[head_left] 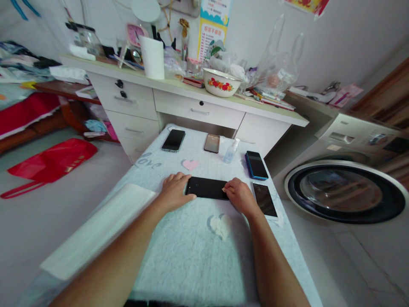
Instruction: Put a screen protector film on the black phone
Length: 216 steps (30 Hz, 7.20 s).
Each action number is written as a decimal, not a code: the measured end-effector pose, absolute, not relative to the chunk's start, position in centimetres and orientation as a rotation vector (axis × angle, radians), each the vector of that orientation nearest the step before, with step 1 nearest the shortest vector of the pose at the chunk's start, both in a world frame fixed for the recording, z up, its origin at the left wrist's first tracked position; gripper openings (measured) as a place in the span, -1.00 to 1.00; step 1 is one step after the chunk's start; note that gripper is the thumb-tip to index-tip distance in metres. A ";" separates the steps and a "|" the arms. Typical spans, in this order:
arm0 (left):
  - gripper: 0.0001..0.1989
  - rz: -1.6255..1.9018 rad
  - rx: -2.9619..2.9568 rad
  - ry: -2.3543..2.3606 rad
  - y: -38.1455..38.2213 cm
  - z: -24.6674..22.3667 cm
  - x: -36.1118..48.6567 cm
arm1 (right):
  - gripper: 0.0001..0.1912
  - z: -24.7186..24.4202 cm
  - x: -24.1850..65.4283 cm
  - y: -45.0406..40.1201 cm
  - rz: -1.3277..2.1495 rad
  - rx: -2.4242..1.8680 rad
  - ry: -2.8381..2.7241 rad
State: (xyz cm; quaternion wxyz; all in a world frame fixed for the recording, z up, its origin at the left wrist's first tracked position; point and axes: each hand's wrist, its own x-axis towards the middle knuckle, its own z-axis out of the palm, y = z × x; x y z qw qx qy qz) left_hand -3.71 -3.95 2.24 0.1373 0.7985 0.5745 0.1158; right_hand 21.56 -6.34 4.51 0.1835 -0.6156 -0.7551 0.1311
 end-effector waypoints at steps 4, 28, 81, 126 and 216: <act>-0.38 0.330 2.314 1.661 -3.9 2.3 -3.7 | -0.89 4.5 21.5 -6.3 0.333 -1.765 -2.110; -0.39 0.348 2.330 1.649 -3.9 2.0 -3.8 | -0.89 4.4 21.4 -6.3 0.357 -1.734 -2.098; -0.40 0.325 2.333 1.646 -3.9 2.4 -3.7 | -0.88 4.4 21.3 -6.3 0.347 -1.751 -2.093; -0.41 0.331 2.306 1.660 -3.9 2.3 -3.7 | -0.90 4.2 21.4 -6.3 0.356 -1.738 -2.084; -0.41 0.336 2.314 1.644 -3.9 2.3 -3.8 | -0.86 3.7 21.2 -6.3 0.229 -1.794 -2.062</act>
